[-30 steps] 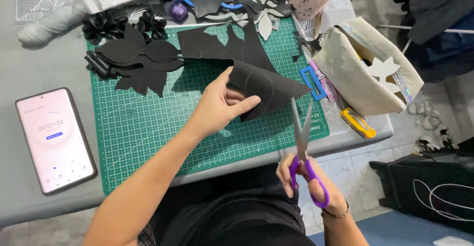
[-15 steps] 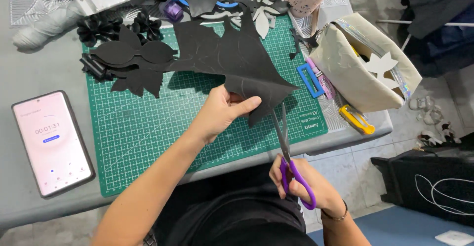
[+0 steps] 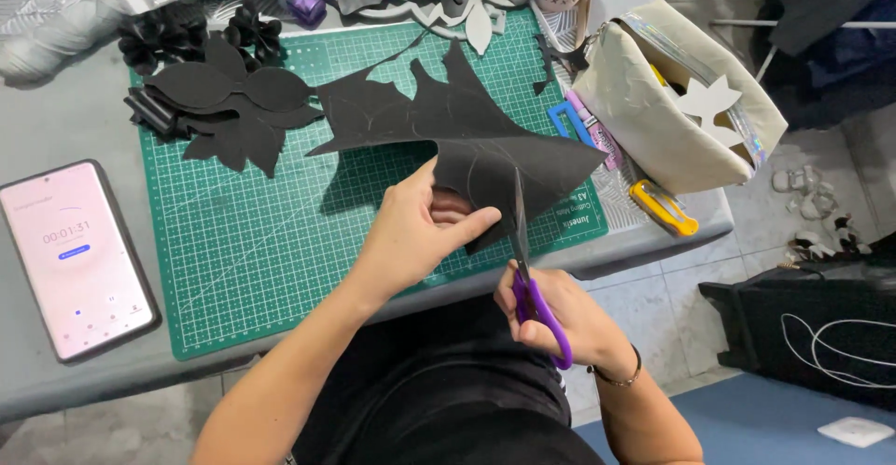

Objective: Cutting a bat-shaped pattern from a black leather sheet using scissors on a cutting mat

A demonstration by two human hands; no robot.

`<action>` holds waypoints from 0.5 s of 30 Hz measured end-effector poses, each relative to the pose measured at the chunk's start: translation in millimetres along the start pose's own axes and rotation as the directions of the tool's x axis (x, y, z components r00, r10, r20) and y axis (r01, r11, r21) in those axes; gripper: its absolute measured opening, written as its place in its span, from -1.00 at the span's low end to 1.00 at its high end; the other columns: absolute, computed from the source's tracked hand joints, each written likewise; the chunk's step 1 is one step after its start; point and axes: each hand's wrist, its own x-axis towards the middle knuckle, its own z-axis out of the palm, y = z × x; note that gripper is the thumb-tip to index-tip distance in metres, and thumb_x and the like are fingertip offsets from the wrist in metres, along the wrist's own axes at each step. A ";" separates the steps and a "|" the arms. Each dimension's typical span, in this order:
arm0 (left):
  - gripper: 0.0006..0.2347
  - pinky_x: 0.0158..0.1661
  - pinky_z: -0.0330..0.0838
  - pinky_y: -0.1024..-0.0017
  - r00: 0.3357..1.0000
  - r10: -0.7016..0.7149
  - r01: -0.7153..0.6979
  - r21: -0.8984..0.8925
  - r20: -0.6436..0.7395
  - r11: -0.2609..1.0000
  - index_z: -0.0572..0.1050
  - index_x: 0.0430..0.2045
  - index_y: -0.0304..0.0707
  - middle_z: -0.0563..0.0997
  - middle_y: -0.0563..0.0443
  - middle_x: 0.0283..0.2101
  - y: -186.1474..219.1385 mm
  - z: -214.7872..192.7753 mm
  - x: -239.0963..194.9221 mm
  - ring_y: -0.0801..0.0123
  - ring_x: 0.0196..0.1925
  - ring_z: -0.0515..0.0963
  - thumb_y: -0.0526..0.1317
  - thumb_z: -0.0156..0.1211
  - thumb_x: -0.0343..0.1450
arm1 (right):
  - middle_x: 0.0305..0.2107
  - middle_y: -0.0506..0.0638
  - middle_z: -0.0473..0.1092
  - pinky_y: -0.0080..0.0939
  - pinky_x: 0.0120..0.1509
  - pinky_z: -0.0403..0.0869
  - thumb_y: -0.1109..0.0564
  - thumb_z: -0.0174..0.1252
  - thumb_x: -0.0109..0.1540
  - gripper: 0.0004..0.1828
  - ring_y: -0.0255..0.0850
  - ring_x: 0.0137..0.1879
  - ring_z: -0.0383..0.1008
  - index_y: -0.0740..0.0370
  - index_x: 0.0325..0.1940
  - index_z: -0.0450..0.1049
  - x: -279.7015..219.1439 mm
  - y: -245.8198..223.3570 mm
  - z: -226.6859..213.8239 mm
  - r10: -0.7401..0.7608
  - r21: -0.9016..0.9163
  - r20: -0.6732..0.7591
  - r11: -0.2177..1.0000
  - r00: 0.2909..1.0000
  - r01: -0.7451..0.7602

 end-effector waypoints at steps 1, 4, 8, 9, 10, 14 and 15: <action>-0.69 -0.24 0.70 0.39 1.000 0.001 -0.001 0.001 0.000 1.000 0.49 -0.13 -0.42 0.69 -0.27 -0.26 0.2 1.9 -1.6 0.32 -0.27 0.74 -0.29 0.41 0.33 | -0.68 -0.13 0.49 -0.27 -0.40 0.43 -0.64 0.08 0.15 -0.27 -0.28 -0.56 0.45 0.08 -0.30 0.37 -1.5 0.3 0.3 -0.001 0.000 -0.001 1.000 1.000 0.001; -0.72 -0.26 0.70 0.40 0.999 0.025 -0.025 0.032 -0.024 0.999 0.49 -0.19 -0.44 0.70 -0.30 -0.30 2.5 7.1 -4.8 0.32 -0.30 0.74 -0.29 0.41 0.33 | -0.66 -0.13 0.49 -0.23 -0.37 0.45 -0.65 0.12 0.12 -0.26 -0.25 -0.53 0.46 0.07 -0.30 0.35 -4.0 0.7 -0.1 0.012 -0.007 -0.011 1.000 1.000 -0.012; -0.72 -0.25 0.71 0.40 0.999 0.038 -0.037 0.051 -0.029 0.998 0.49 -0.20 -0.45 0.70 -0.32 -0.30 2.5 10.9 -6.7 0.30 -0.29 0.75 -0.28 0.41 0.32 | -0.66 -0.13 0.49 -0.23 -0.36 0.46 -0.63 0.15 0.10 -0.28 -0.25 -0.53 0.48 0.06 -0.31 0.36 -4.4 3.1 -1.7 0.004 -0.013 -0.029 1.000 1.000 -0.005; -0.72 -0.26 0.71 0.39 0.998 0.048 -0.047 0.055 -0.033 0.997 0.49 -0.20 -0.46 0.70 -0.34 -0.30 1.8 11.3 -6.3 0.26 -0.29 0.76 -0.28 0.42 0.32 | -0.66 -0.14 0.49 -0.23 -0.36 0.46 -0.62 0.16 0.10 -0.29 -0.25 -0.53 0.49 0.06 -0.32 0.37 -3.8 3.9 -2.9 -0.006 -0.027 -0.033 1.000 0.999 0.005; -0.72 -0.26 0.71 0.39 0.998 0.048 -0.047 0.055 -0.032 0.997 0.49 -0.20 -0.46 0.70 -0.34 -0.30 0.9 12.1 -7.0 0.26 -0.29 0.76 -0.28 0.42 0.32 | -0.66 -0.14 0.49 -0.23 -0.36 0.46 -0.62 0.16 0.10 -0.29 -0.25 -0.53 0.49 0.06 -0.32 0.37 -5.6 4.2 -1.9 -0.006 -0.027 -0.033 1.000 0.999 0.005; -0.74 -0.25 0.71 0.42 0.997 0.056 -0.054 0.049 -0.045 0.997 0.49 -0.23 -0.44 0.69 -0.30 -0.33 -1.3 13.7 -7.8 0.35 -0.30 0.73 -0.28 0.41 0.32 | -0.66 -0.13 0.47 -0.21 -0.36 0.46 -0.61 0.16 0.12 -0.31 -0.22 -0.53 0.48 0.05 -0.33 0.36 -8.4 5.7 -0.4 0.002 -0.044 -0.048 0.999 0.999 -0.004; -0.74 -0.26 0.70 0.42 0.996 0.071 -0.068 0.049 -0.049 0.996 0.50 -0.25 -0.43 0.69 -0.30 -0.36 -1.8 14.1 -7.9 0.34 -0.32 0.74 -0.28 0.43 0.31 | -0.66 -0.14 0.46 -0.21 -0.37 0.47 -0.59 0.17 0.13 -0.33 -0.22 -0.54 0.49 0.04 -0.35 0.36 -8.7 6.1 -0.2 -0.004 -0.051 -0.059 0.999 0.998 0.001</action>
